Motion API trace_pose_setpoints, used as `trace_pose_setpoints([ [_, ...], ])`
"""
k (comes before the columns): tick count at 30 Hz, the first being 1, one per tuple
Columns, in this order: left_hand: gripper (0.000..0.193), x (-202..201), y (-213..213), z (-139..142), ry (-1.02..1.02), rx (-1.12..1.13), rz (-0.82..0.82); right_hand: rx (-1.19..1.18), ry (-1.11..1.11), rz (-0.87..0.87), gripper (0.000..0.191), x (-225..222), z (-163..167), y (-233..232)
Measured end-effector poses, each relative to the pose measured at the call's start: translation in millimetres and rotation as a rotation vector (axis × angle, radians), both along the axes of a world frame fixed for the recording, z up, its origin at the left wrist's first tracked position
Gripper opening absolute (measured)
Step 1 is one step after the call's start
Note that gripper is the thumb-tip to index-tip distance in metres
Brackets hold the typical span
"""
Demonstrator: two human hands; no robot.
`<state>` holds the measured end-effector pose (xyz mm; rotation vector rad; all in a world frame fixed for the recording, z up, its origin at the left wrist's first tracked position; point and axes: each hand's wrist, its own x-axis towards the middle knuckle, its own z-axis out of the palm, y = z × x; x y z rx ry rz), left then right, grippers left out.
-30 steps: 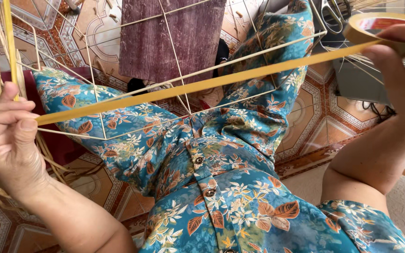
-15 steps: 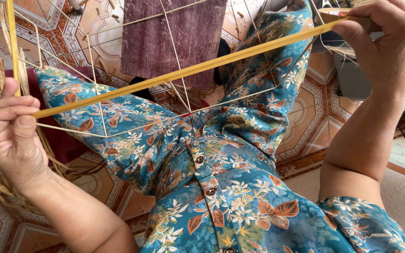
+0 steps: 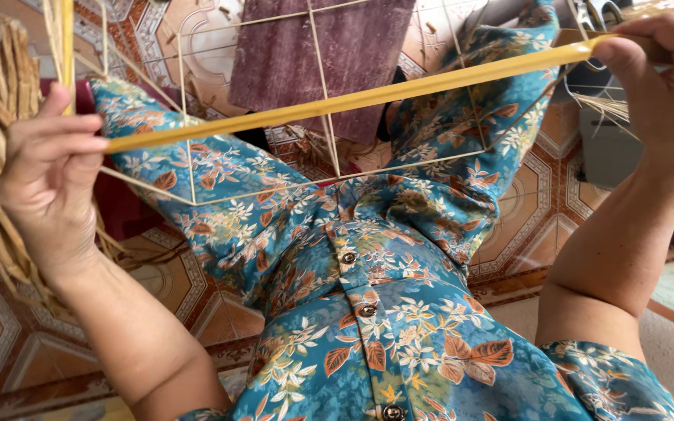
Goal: The person picks up a metal wire frame and a pair of scissors, walks to a red plastic chair, and sits down. They then use a measuring tape to measure the wire frame and begin attaching thin wooden sticks to it.
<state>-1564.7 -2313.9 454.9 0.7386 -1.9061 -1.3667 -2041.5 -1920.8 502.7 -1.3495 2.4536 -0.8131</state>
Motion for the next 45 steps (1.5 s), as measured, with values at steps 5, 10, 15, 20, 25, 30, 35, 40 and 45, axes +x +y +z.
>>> trace_pose_setpoints([
  [5, 0.014, -20, 3, 12, -0.341, -0.560, -0.039, -0.111, -0.295, -0.053, 0.016, -11, -18, -4],
  [10, 0.018, -71, 14, 4, -0.308, -0.690, -0.177, -0.103, -0.330, -0.044, 0.023, -27, -32, -1],
  [15, 0.022, -143, 37, -1, -0.125, -0.927, -0.239, -0.014, -0.256, -0.106, 0.024, -40, -42, 7],
  [20, 0.041, -153, 42, 11, -0.318, -1.073, -0.212, 0.003, -0.175, -0.105, 0.026, -39, -47, 3],
  [25, 0.024, -159, 35, 18, -0.634, -0.747, -0.488, 0.012, -0.179, -0.113, 0.027, -33, -45, -3],
  [30, 0.027, -164, 26, 21, -0.607, -0.719, -0.507, -0.025, -0.153, -0.100, 0.026, -23, -42, -19],
  [35, 0.032, -200, 59, -1, 0.050, -0.805, -0.393, -0.063, -0.047, 0.042, 0.024, -13, -39, -25],
  [40, 0.024, -240, 98, -33, -0.018, -0.956, -0.268, -0.079, 0.197, 0.145, 0.019, -6, -44, -29],
  [45, 0.005, -290, 132, -57, -0.073, -0.841, -0.350, 0.003, 0.126, 0.039, 0.024, 0, -47, -38],
])
